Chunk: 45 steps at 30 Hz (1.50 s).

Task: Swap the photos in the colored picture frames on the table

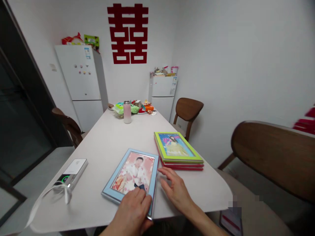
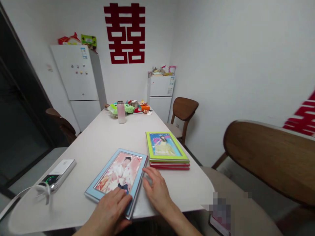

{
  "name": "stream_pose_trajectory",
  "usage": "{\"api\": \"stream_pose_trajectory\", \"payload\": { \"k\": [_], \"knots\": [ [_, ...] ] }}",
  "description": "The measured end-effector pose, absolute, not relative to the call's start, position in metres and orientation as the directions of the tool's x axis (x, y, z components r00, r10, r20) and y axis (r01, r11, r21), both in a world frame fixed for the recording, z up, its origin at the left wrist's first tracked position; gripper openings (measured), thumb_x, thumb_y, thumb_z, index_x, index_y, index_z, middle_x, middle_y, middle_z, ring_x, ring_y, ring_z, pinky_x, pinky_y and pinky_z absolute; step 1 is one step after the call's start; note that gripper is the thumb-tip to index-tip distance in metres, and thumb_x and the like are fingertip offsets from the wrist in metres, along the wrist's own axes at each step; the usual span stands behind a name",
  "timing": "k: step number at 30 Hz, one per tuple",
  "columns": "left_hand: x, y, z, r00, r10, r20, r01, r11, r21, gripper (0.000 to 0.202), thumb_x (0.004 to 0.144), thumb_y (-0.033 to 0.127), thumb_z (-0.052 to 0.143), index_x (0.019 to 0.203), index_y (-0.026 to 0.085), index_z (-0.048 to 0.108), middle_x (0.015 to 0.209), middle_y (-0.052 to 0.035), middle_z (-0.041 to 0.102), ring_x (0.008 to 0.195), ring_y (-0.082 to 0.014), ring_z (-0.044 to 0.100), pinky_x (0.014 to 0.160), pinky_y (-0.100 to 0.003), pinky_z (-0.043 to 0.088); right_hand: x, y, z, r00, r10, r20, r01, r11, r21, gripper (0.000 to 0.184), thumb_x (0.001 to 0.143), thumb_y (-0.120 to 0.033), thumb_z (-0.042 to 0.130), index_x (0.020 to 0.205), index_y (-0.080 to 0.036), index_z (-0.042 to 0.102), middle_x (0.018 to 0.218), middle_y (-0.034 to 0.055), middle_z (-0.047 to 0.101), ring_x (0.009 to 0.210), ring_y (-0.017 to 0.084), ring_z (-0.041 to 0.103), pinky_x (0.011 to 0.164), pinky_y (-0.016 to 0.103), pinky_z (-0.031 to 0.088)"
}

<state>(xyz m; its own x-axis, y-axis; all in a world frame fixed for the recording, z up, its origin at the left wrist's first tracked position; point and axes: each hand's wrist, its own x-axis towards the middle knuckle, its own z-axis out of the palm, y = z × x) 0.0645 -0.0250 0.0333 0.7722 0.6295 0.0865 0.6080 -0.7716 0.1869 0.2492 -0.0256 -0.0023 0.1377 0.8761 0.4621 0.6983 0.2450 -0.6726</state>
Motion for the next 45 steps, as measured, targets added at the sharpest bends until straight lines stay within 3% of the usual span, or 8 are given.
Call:
{"api": "stream_pose_trajectory", "payload": {
  "k": [4, 7, 12, 17, 24, 31, 39, 45],
  "knots": [
    [0.052, -0.019, 0.066, 0.703, 0.587, 0.401, 0.513, -0.809, 0.285, 0.032, 0.073, 0.026, 0.051, 0.105, 0.020, 0.046, 0.090, -0.0065, 0.055, 0.082, -0.0200, 0.052, 0.070, -0.030, 0.045, 0.243, -0.028, 0.008, 0.182, 0.838, 0.514, 0.653, 0.288, -0.701, 0.029, 0.074, -0.020, 0.046, 0.102, -0.021, 0.055, 0.102, 0.0072, 0.056, 0.095, 0.018, 0.051, 0.083, 0.036, 0.041],
    [0.042, -0.013, 0.092, 0.496, 0.659, 0.565, 0.529, -0.746, 0.406, 0.037, 0.074, 0.035, 0.051, 0.108, 0.022, 0.044, 0.077, -0.0014, 0.055, 0.064, -0.0151, 0.054, 0.060, -0.024, 0.046, 0.233, -0.026, 0.014, 0.173, 0.825, 0.539, 0.624, 0.331, -0.708, 0.028, 0.074, -0.020, 0.047, 0.101, -0.021, 0.055, 0.100, 0.0066, 0.056, 0.095, 0.016, 0.050, 0.083, 0.033, 0.040],
    [0.019, -0.004, 0.097, 0.166, 0.902, 0.399, 0.631, -0.408, 0.660, 0.046, 0.068, 0.052, 0.048, 0.105, 0.024, 0.048, 0.084, -0.0008, 0.056, 0.068, -0.0183, 0.058, 0.059, -0.026, 0.048, 0.218, -0.019, 0.012, 0.100, 0.836, 0.540, 0.623, 0.370, -0.689, 0.028, 0.072, -0.017, 0.049, 0.099, -0.018, 0.056, 0.096, 0.0065, 0.057, 0.092, 0.015, 0.050, 0.083, 0.029, 0.039],
    [0.001, -0.004, 0.060, 0.172, 0.966, 0.194, 0.517, -0.256, 0.816, 0.054, 0.068, 0.052, 0.048, 0.112, 0.022, 0.041, 0.076, 0.0021, 0.054, 0.061, -0.0168, 0.058, 0.057, -0.028, 0.049, 0.213, -0.013, 0.004, 0.001, 0.868, 0.497, 0.686, 0.361, -0.632, 0.028, 0.072, -0.020, 0.050, 0.099, -0.018, 0.056, 0.096, 0.0059, 0.057, 0.090, 0.016, 0.049, 0.082, 0.031, 0.038],
    [-0.006, -0.008, 0.020, 0.196, 0.969, 0.150, 0.762, -0.247, 0.599, 0.055, 0.073, 0.053, 0.038, 0.115, 0.018, 0.040, 0.063, 0.0029, 0.053, 0.048, -0.0155, 0.054, 0.051, -0.027, 0.044, 0.214, -0.017, 0.002, -0.088, 0.881, 0.465, 0.779, 0.352, -0.520, 0.026, 0.071, -0.022, 0.052, 0.095, -0.017, 0.058, 0.099, 0.0073, 0.055, 0.093, 0.018, 0.044, 0.081, 0.033, 0.036],
    [-0.004, -0.008, 0.009, 0.324, 0.939, 0.113, 0.833, -0.339, 0.436, 0.044, 0.079, 0.042, 0.035, 0.114, 0.017, 0.040, 0.094, -0.0088, 0.060, 0.087, -0.0234, 0.057, 0.073, -0.034, 0.045, 0.217, -0.023, 0.007, -0.148, 0.897, 0.416, 0.840, 0.336, -0.426, 0.024, 0.073, -0.025, 0.050, 0.095, -0.017, 0.056, 0.093, 0.0066, 0.055, 0.089, 0.018, 0.043, 0.078, 0.034, 0.037],
    [0.000, -0.012, 0.011, 0.384, 0.914, 0.131, 0.827, -0.404, 0.391, 0.037, 0.078, 0.031, 0.035, 0.108, 0.012, 0.046, 0.089, -0.0089, 0.056, 0.085, -0.0222, 0.054, 0.076, -0.034, 0.043, 0.215, -0.028, 0.006, -0.165, 0.907, 0.388, 0.863, 0.324, -0.389, 0.027, 0.075, -0.022, 0.046, 0.099, -0.016, 0.056, 0.096, 0.0096, 0.055, 0.091, 0.021, 0.043, 0.078, 0.036, 0.038],
    [0.006, 0.009, -0.002, 0.313, 0.909, 0.274, 0.768, -0.412, 0.490, 0.045, 0.069, 0.024, 0.046, 0.112, 0.009, 0.044, 0.113, -0.0140, 0.048, 0.106, -0.0247, 0.043, 0.092, -0.039, 0.033, 0.218, -0.012, 0.007, -0.181, 0.928, 0.326, 0.890, 0.296, -0.348, 0.027, 0.074, -0.020, 0.045, 0.096, -0.015, 0.058, 0.097, 0.0097, 0.056, 0.091, 0.020, 0.046, 0.081, 0.033, 0.037]
  ]
}}
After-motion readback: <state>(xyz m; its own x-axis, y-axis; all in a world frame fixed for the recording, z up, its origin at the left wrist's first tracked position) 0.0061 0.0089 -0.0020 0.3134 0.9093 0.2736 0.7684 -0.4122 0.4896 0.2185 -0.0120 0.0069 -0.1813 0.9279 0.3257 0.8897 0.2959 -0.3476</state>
